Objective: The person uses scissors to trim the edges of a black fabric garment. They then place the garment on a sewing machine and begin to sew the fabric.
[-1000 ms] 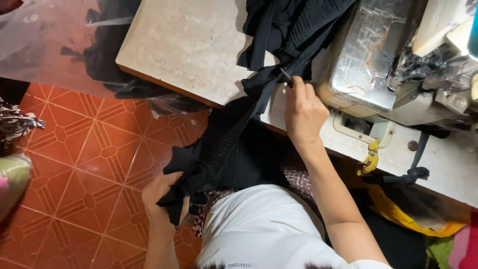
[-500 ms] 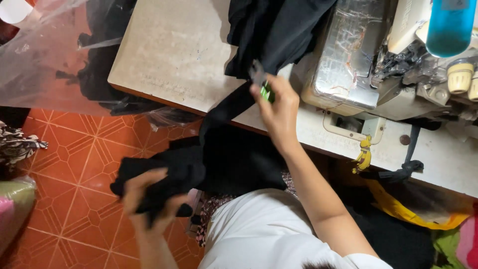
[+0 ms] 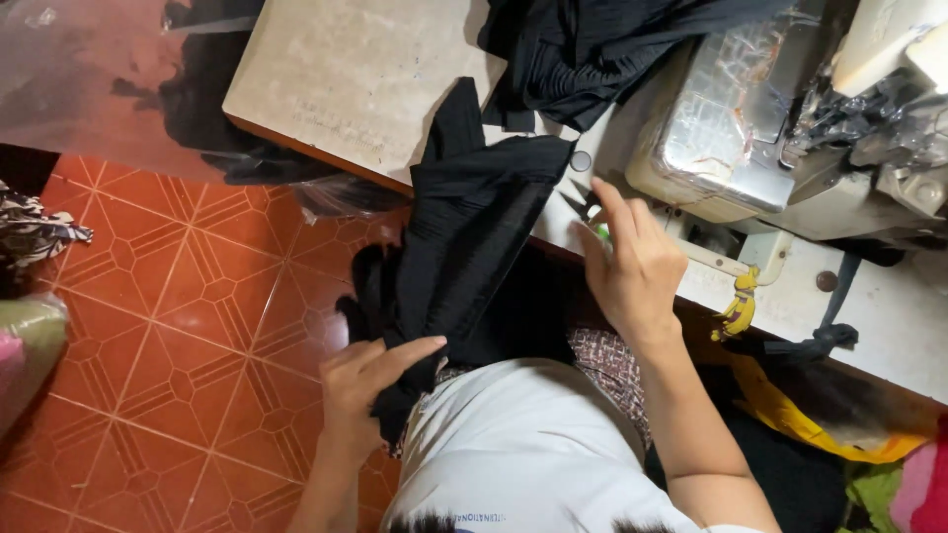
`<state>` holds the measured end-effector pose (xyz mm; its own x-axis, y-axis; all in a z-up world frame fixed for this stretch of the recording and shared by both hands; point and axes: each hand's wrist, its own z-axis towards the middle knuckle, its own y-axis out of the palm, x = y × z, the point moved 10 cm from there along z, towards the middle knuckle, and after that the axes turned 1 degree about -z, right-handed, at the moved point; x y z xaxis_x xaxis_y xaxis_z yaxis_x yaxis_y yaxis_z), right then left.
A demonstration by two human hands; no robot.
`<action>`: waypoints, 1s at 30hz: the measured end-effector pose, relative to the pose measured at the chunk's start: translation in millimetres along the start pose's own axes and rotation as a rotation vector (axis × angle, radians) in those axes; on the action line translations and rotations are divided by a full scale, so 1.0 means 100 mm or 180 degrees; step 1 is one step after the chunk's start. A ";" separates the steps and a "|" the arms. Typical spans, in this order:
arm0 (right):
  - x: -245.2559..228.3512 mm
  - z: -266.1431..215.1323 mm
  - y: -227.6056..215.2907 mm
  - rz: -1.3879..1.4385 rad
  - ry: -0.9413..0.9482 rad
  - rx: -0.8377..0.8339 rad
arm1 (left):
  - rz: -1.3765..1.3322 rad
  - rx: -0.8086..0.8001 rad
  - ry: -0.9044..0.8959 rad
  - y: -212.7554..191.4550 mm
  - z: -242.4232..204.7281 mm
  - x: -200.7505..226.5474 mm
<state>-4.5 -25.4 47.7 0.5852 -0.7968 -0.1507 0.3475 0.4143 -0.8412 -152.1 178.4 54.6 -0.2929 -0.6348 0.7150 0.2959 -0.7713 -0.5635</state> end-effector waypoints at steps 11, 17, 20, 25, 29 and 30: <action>0.37 -0.05 0.39 0.2052 0.1176 -0.0783 | 0.0040 0.0451 -0.0487 -0.18 -0.03 -0.15; 0.35 0.01 0.24 0.0219 0.0430 0.0137 | 0.0794 0.0616 -0.0636 -0.43 -0.16 -0.36; 0.18 0.13 0.25 -0.0350 0.0258 0.0606 | 0.0815 0.0554 -0.0443 -0.39 -0.10 -0.23; 0.14 0.29 0.40 -0.0804 0.0352 0.0630 | 0.0737 0.0493 -0.0478 -0.36 -0.10 -0.22; 0.09 0.23 0.31 -0.0212 0.0215 0.0745 | 0.0757 0.0479 -0.0486 -0.38 -0.13 -0.25; 0.10 0.20 0.31 0.0006 0.0221 0.0686 | 0.0843 0.0488 -0.0505 -0.39 -0.15 -0.27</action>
<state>27.2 -12.1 30.7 0.5366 -0.8212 -0.1938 0.4992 0.4942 -0.7117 -169.5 224.6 50.9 -0.0463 -0.7875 0.6145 0.4794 -0.5572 -0.6780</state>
